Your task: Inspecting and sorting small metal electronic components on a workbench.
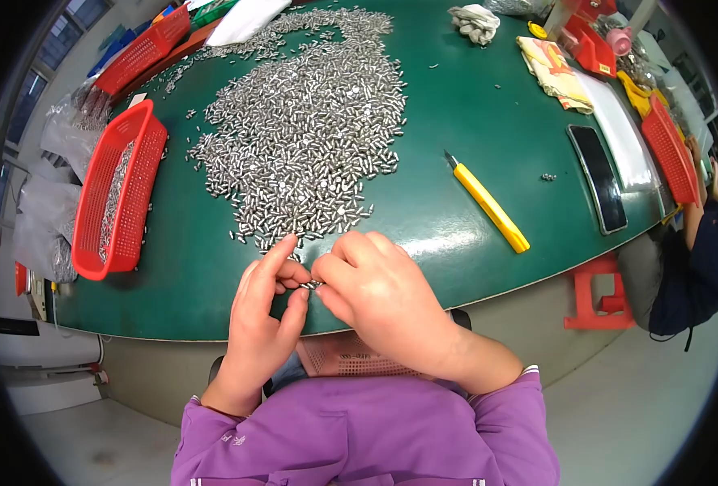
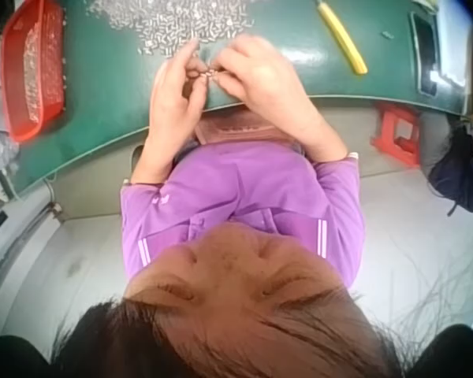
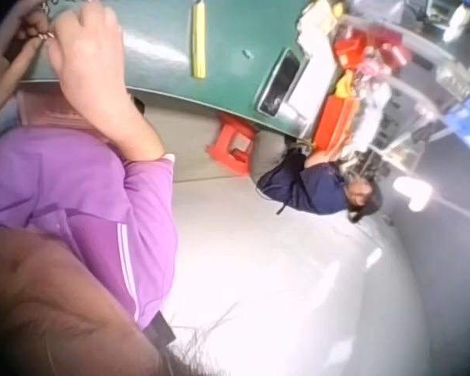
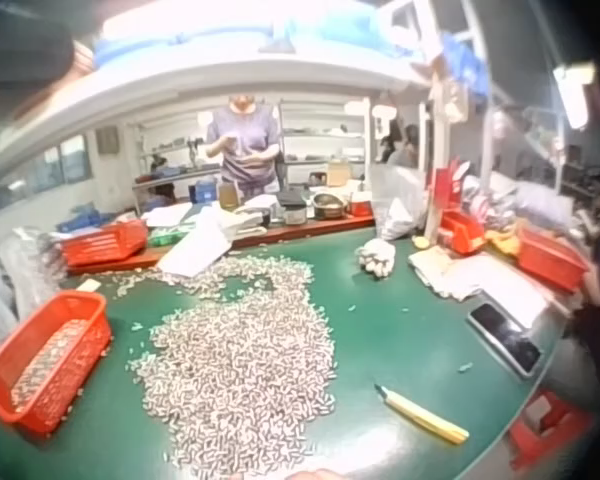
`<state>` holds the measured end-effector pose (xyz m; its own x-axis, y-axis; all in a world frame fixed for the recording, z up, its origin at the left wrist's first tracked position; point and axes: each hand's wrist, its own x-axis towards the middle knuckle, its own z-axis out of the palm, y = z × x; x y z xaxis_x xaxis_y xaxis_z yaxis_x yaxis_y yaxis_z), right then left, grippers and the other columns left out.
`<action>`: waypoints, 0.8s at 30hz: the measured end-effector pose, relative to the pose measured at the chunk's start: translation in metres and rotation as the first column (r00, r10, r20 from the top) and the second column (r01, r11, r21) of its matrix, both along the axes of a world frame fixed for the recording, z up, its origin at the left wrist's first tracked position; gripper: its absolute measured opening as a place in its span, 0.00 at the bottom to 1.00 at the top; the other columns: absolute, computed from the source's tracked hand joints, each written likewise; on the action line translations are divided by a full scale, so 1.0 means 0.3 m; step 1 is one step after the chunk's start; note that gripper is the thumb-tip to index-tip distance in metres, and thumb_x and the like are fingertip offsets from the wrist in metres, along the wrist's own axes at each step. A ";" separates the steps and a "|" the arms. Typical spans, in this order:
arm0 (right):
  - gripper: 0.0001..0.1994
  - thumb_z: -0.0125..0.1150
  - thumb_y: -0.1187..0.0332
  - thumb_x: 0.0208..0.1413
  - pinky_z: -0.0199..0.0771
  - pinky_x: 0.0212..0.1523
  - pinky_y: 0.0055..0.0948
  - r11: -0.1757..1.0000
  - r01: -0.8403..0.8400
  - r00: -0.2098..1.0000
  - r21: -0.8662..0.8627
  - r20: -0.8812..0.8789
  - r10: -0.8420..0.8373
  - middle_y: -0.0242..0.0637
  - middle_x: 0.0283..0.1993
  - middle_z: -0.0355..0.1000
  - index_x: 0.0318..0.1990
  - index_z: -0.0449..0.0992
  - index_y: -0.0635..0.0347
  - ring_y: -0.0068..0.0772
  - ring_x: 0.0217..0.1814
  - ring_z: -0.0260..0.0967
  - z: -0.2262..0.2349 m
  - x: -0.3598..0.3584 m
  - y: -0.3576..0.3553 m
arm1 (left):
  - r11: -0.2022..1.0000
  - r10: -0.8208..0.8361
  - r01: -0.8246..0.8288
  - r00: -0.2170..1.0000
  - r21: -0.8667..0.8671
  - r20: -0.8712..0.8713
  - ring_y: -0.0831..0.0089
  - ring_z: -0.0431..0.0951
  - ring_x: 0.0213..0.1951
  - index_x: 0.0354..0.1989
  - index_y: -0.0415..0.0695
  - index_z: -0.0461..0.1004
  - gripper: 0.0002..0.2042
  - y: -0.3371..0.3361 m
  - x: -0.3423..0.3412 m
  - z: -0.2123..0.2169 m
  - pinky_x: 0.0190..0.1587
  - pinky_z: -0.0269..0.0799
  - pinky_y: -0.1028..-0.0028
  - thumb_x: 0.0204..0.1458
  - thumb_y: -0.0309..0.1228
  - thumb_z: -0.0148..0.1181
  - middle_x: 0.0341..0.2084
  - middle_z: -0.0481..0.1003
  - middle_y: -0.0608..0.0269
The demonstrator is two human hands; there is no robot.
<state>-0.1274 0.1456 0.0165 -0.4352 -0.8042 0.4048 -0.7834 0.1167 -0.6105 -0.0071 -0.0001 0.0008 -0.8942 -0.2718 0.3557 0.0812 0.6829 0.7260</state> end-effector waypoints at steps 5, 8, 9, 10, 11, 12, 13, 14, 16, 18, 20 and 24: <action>0.09 0.67 0.75 0.47 0.70 0.38 0.39 0.999 0.041 0.999 0.004 -0.034 -0.041 0.38 0.35 0.66 0.35 0.73 0.59 0.44 0.37 0.66 -0.010 0.007 0.001 | 1.000 0.014 -0.014 1.000 -0.024 0.009 0.69 0.73 0.37 0.66 0.40 0.64 0.33 0.001 0.006 -0.010 0.42 0.73 0.71 0.48 0.12 0.61 0.34 0.76 0.63; 0.09 0.69 0.73 0.47 0.70 0.37 0.39 0.999 0.049 0.998 -0.011 -0.030 -0.049 0.38 0.34 0.65 0.33 0.73 0.58 0.43 0.37 0.66 -0.016 0.007 0.003 | 0.999 0.005 -0.005 1.000 -0.034 0.017 0.69 0.74 0.38 0.66 0.39 0.64 0.33 0.000 0.007 -0.007 0.41 0.73 0.70 0.48 0.12 0.62 0.34 0.76 0.63; 0.10 0.70 0.72 0.46 0.69 0.37 0.39 0.999 0.046 0.999 -0.020 -0.020 -0.047 0.37 0.33 0.65 0.33 0.73 0.58 0.43 0.36 0.66 -0.017 0.006 0.003 | 0.999 0.007 -0.006 1.000 -0.034 0.017 0.69 0.74 0.38 0.66 0.39 0.64 0.33 0.003 0.009 -0.006 0.41 0.73 0.70 0.48 0.12 0.62 0.34 0.76 0.63; 0.10 0.70 0.72 0.46 0.69 0.37 0.39 0.999 0.047 0.999 -0.020 -0.020 -0.047 0.37 0.33 0.65 0.33 0.73 0.58 0.43 0.36 0.66 -0.017 0.007 0.003 | 0.999 0.031 -0.030 0.999 -0.042 0.018 0.69 0.74 0.38 0.67 0.39 0.64 0.33 0.007 0.009 -0.007 0.42 0.73 0.70 0.48 0.12 0.62 0.35 0.76 0.62; 0.10 0.71 0.70 0.46 0.69 0.36 0.39 0.999 0.052 0.998 -0.003 -0.023 -0.052 0.36 0.33 0.66 0.32 0.73 0.57 0.42 0.36 0.66 -0.016 0.009 0.003 | 0.997 0.054 -0.053 0.998 -0.050 0.019 0.68 0.74 0.38 0.67 0.39 0.63 0.34 0.010 0.011 -0.007 0.42 0.73 0.70 0.48 0.12 0.62 0.35 0.76 0.62; 0.11 0.72 0.68 0.45 0.69 0.36 0.38 0.998 0.057 0.998 0.014 -0.025 -0.057 0.36 0.33 0.66 0.32 0.73 0.57 0.42 0.35 0.66 -0.016 0.011 0.002 | 0.997 0.054 -0.053 0.998 -0.050 0.019 0.68 0.74 0.38 0.67 0.39 0.63 0.34 0.012 0.014 -0.001 0.42 0.73 0.70 0.48 0.12 0.62 0.35 0.76 0.62; 0.11 0.72 0.68 0.45 0.69 0.36 0.38 0.998 0.057 0.998 0.014 -0.025 -0.057 0.36 0.33 0.66 0.32 0.73 0.57 0.42 0.35 0.66 -0.017 0.013 0.002 | 0.996 0.064 -0.061 0.997 -0.063 0.036 0.68 0.74 0.38 0.67 0.39 0.63 0.34 0.015 0.020 0.009 0.42 0.74 0.70 0.49 0.13 0.62 0.35 0.75 0.61; 0.11 0.72 0.68 0.45 0.69 0.36 0.38 0.998 0.065 0.997 0.015 -0.030 -0.064 0.35 0.32 0.66 0.31 0.73 0.57 0.41 0.35 0.66 -0.019 0.015 0.001 | 0.995 0.073 -0.069 0.996 -0.077 0.053 0.68 0.74 0.38 0.67 0.38 0.62 0.34 0.016 0.024 0.015 0.42 0.74 0.70 0.49 0.13 0.62 0.36 0.75 0.61; 0.11 0.73 0.67 0.44 0.69 0.36 0.38 0.997 0.070 0.997 0.016 -0.035 -0.069 0.35 0.32 0.66 0.30 0.73 0.56 0.41 0.35 0.66 -0.019 0.017 0.001 | 0.996 0.066 -0.063 0.996 -0.064 0.053 0.65 0.74 0.38 0.67 0.38 0.62 0.34 0.014 0.024 0.013 0.43 0.72 0.67 0.49 0.14 0.62 0.35 0.75 0.60; 0.10 0.72 0.68 0.45 0.70 0.35 0.39 0.998 0.060 0.998 0.008 -0.018 -0.060 0.35 0.32 0.67 0.30 0.74 0.56 0.42 0.35 0.67 -0.017 0.015 0.006 | 0.997 0.061 -0.058 0.997 -0.052 0.053 0.61 0.73 0.38 0.67 0.37 0.62 0.33 0.012 0.027 0.013 0.43 0.71 0.64 0.49 0.15 0.62 0.35 0.74 0.58; 0.09 0.72 0.69 0.45 0.70 0.35 0.39 0.998 0.056 0.998 0.007 -0.004 -0.056 0.35 0.32 0.68 0.31 0.75 0.56 0.42 0.35 0.68 -0.018 0.009 0.006 | 0.996 0.053 -0.048 0.996 -0.070 0.071 0.68 0.74 0.38 0.67 0.38 0.62 0.33 0.007 0.030 0.017 0.42 0.73 0.71 0.49 0.13 0.62 0.35 0.75 0.61; 0.08 0.71 0.71 0.46 0.71 0.35 0.39 0.995 0.099 0.995 -0.010 0.031 -0.099 0.35 0.31 0.69 0.32 0.77 0.56 0.42 0.36 0.69 -0.014 0.011 -0.008 | 0.996 0.083 -0.081 0.995 -0.039 0.047 0.69 0.74 0.37 0.67 0.38 0.63 0.33 0.002 0.019 0.015 0.40 0.73 0.71 0.49 0.13 0.63 0.34 0.75 0.62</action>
<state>-0.1240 0.1430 0.0122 -0.5250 -0.7517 0.3992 -0.7491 0.1855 -0.6360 -0.0014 0.0006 0.0054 -0.8858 -0.3324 0.3239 -0.0107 0.7124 0.7017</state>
